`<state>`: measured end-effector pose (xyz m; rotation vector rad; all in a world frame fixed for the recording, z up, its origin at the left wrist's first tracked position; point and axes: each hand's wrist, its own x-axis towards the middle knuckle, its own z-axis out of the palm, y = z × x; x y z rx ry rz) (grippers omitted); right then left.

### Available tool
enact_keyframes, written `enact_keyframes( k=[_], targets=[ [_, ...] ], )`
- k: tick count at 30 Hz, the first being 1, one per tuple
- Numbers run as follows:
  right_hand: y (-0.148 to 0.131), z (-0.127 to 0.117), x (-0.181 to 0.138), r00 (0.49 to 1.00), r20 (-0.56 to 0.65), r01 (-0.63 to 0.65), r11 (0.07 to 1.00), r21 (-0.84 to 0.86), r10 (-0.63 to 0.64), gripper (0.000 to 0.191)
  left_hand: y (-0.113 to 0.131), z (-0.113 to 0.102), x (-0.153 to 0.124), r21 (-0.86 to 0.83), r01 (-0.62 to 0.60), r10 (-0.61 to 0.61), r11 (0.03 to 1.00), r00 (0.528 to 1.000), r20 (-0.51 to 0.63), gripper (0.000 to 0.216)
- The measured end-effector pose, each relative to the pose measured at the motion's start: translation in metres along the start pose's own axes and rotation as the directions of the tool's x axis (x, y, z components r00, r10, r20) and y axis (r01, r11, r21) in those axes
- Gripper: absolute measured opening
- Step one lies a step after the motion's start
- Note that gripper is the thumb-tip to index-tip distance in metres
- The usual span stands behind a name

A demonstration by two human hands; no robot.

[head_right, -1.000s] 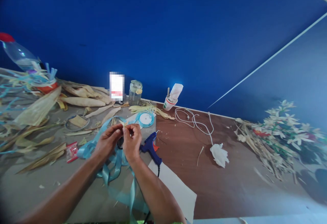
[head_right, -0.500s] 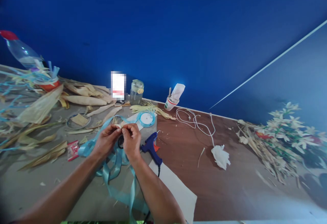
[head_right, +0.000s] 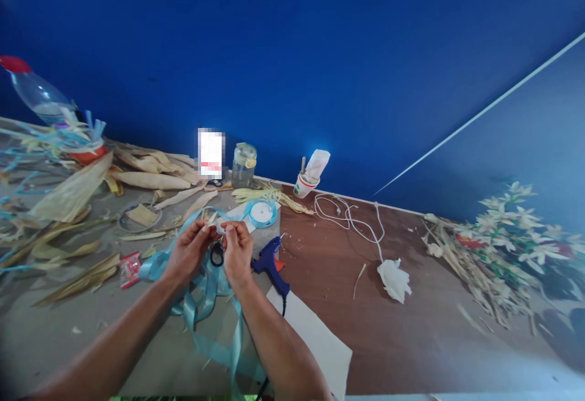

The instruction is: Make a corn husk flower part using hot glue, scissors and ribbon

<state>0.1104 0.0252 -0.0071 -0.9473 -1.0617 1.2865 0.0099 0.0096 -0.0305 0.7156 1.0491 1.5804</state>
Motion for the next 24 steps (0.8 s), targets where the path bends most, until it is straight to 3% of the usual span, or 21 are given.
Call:
enact_keyframes(
  k=[16, 24],
  targets=[
    [0.007, 0.0011, -0.0006, 1.0, -0.011, -0.025, 0.999, 0.027, 0.026, 0.032, 0.003, 0.0009, 0.0001, 0.024, -0.032, 0.033, 0.999, 0.999, -0.034, 0.02],
    [0.0033, 0.0025, 0.0001, 0.997, -0.062, -0.052, 0.997, 0.057, 0.055, 0.032, 0.0063, 0.0025, 0.0018, -0.068, -0.015, 0.012, 0.998, 0.999, -0.045, 0.025]
  ],
)
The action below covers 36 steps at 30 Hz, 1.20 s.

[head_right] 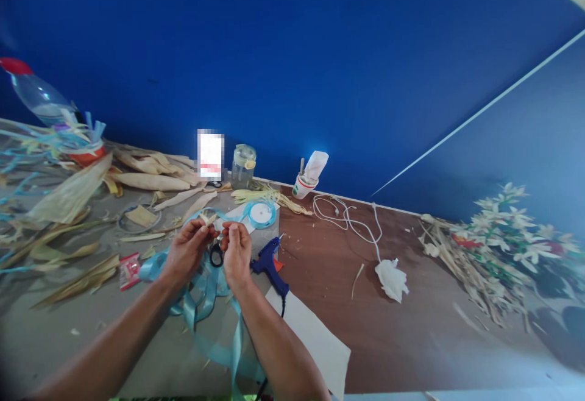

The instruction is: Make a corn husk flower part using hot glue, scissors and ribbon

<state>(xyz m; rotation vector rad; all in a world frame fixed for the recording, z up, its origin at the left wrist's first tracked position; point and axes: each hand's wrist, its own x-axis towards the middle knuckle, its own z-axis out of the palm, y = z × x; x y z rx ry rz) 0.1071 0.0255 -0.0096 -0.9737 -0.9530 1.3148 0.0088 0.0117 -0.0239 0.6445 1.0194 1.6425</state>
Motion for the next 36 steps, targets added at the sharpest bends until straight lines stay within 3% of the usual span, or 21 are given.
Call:
enact_keyframes(
  k=[5, 12, 16, 19, 23, 29, 36],
  targets=[
    [-0.01, 0.0, 0.002, 0.999, 0.015, -0.034, 0.999, -0.034, 0.035, 0.014, 0.001, 0.001, 0.002, -0.087, 0.046, -0.047, 0.995, 0.999, -0.01, 0.031],
    [-0.016, -0.003, 0.008, 0.996, 0.025, -0.084, 0.984, -0.16, 0.089, 0.012, -0.001, -0.002, 0.005, -0.155, 0.065, -0.063, 0.986, 0.998, 0.02, 0.027],
    [-0.022, -0.019, 0.02, 0.998, 0.044, -0.026, 0.955, -0.296, 0.041, 0.018, 0.0, -0.004, 0.009, -0.188, 0.1, -0.098, 0.977, 0.995, 0.021, 0.027],
    [-0.029, -0.034, 0.032, 1.0, -0.008, -0.003, 0.954, -0.301, 0.001, 0.029, -0.002, -0.004, 0.01, -0.196, 0.101, -0.1, 0.975, 0.995, 0.016, 0.027],
    [-0.033, -0.043, 0.039, 0.996, 0.086, 0.032, 0.935, -0.353, -0.001, 0.016, -0.003, -0.004, 0.01, -0.211, 0.09, -0.09, 0.973, 0.996, 0.009, 0.027],
    [-0.02, -0.021, 0.029, 0.928, 0.356, 0.069, 0.89, -0.45, 0.107, 0.01, 0.001, -0.004, 0.008, -0.216, 0.079, -0.082, 0.973, 0.997, -0.005, 0.027],
    [-0.012, 0.001, 0.028, 0.934, 0.357, 0.154, 0.87, -0.468, 0.027, 0.013, 0.003, -0.001, 0.007, -0.217, 0.087, -0.084, 0.972, 0.996, 0.023, 0.026]
  ],
)
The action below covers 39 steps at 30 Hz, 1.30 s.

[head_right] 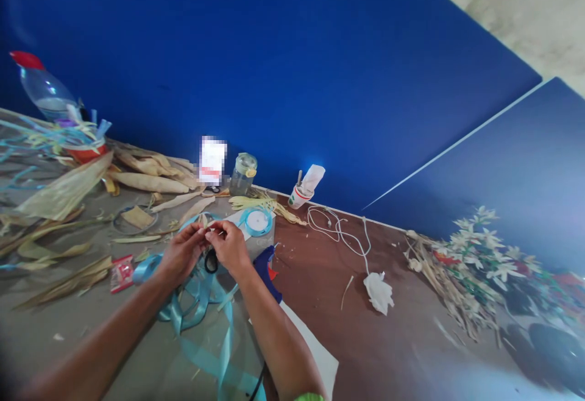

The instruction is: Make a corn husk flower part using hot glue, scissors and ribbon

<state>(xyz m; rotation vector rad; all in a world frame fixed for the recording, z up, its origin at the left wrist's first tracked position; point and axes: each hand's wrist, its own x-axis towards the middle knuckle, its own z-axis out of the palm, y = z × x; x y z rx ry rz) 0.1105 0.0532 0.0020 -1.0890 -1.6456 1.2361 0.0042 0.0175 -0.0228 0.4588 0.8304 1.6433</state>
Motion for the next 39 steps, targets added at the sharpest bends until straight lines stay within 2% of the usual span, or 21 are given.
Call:
enact_keyframes(
  k=[9, 13, 17, 20, 24, 28, 32, 39],
  targets=[
    [0.01, 0.007, 0.004, 0.995, -0.06, -0.072, 0.991, 0.108, 0.079, 0.02, 0.001, 0.001, 0.0, -0.001, 0.03, -0.03, 1.0, 0.999, 0.044, 0.024],
    [0.008, 0.006, 0.003, 0.994, -0.09, -0.053, 0.986, 0.161, 0.069, 0.015, 0.001, 0.002, 0.0, -0.022, 0.045, -0.043, 0.999, 0.997, 0.058, 0.026],
    [-0.001, -0.004, 0.005, 0.989, -0.129, -0.048, 0.976, 0.212, 0.077, 0.015, -0.001, -0.002, 0.0, 0.034, 0.065, -0.066, 0.997, 0.997, 0.032, 0.03],
    [-0.004, -0.021, 0.012, 0.982, -0.167, -0.046, 0.971, 0.234, 0.087, 0.015, -0.002, -0.004, 0.0, 0.119, 0.07, -0.071, 0.99, 0.997, 0.007, 0.03],
    [0.008, -0.049, 0.023, 0.953, -0.297, -0.015, 0.991, 0.13, 0.053, 0.011, -0.002, -0.004, -0.002, 0.201, 0.07, -0.075, 0.977, 0.997, 0.018, 0.031],
    [0.033, -0.066, 0.03, 0.927, -0.371, -0.063, 0.998, 0.001, 0.059, 0.012, 0.0, 0.0, -0.005, 0.242, 0.068, -0.074, 0.968, 0.997, 0.016, 0.032],
    [0.049, -0.071, 0.031, 0.918, -0.393, -0.113, 0.985, -0.13, 0.053, 0.014, 0.001, 0.001, -0.006, 0.219, 0.082, -0.084, 0.972, 0.996, 0.002, 0.032],
    [0.05, -0.07, 0.035, 0.917, -0.396, -0.145, 0.966, -0.216, 0.049, 0.015, -0.001, 0.0, -0.005, 0.197, 0.08, -0.082, 0.977, 0.997, 0.005, 0.029]
  ],
)
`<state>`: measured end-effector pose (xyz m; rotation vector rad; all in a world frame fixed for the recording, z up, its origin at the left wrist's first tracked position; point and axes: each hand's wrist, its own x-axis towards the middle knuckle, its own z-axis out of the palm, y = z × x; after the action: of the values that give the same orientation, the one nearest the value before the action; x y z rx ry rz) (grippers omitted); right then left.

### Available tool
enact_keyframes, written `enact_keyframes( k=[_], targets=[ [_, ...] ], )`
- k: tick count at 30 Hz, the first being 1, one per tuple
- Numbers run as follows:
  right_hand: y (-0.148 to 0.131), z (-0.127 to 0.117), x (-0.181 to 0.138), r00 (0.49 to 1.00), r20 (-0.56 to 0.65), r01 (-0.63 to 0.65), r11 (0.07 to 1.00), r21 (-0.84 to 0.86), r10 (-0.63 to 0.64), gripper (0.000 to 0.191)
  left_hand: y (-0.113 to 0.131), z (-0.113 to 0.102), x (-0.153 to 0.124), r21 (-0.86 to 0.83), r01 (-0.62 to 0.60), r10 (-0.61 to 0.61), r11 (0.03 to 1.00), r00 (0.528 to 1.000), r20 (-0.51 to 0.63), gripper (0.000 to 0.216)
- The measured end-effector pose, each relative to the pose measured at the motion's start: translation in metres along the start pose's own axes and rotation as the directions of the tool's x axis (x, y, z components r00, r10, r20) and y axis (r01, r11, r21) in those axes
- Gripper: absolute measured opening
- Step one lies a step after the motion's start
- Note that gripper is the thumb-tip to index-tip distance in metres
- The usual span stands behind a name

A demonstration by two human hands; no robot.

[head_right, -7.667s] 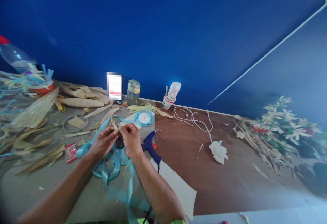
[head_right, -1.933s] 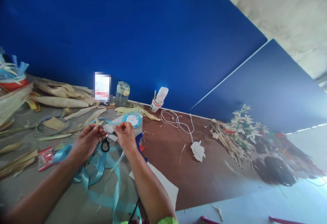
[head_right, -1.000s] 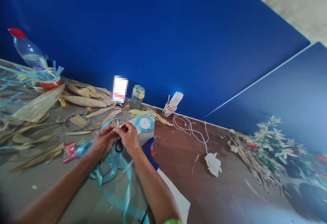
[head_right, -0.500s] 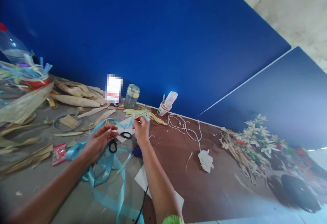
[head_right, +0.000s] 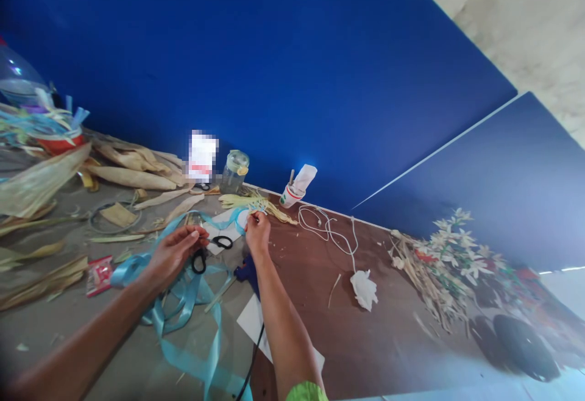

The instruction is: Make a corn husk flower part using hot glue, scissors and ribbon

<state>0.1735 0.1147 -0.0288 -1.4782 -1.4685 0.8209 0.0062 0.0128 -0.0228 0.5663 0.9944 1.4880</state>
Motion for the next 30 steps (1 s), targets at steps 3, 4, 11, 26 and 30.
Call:
enact_keyframes(
  k=[3, 4, 11, 26, 30],
  targets=[
    [0.002, 0.002, 0.0, 1.0, 0.005, -0.006, 0.997, -0.077, 0.006, 0.015, 0.0, 0.0, -0.001, 0.014, -0.005, 0.005, 1.0, 1.0, 0.008, 0.029],
    [0.003, 0.002, 0.001, 1.0, 0.006, -0.008, 0.994, -0.108, 0.008, 0.015, 0.0, 0.0, -0.001, 0.015, -0.005, 0.005, 1.0, 1.0, 0.01, 0.03],
    [-0.001, 0.001, 0.002, 1.0, 0.019, 0.007, 0.947, -0.321, -0.001, 0.013, -0.001, 0.0, -0.001, 0.0, -0.005, 0.005, 1.0, 1.0, 0.006, 0.028],
    [-0.044, -0.033, -0.033, 0.993, 0.072, 0.109, 0.969, -0.222, -0.095, 0.031, 0.005, -0.001, 0.003, -0.059, -0.1, 0.098, 0.993, 0.994, -0.046, 0.028],
    [-0.061, -0.021, -0.055, 0.972, 0.204, 0.148, 0.976, -0.159, -0.114, 0.019, 0.013, -0.001, 0.003, -0.055, -0.17, 0.162, 0.984, 0.979, -0.123, 0.028]
  ],
)
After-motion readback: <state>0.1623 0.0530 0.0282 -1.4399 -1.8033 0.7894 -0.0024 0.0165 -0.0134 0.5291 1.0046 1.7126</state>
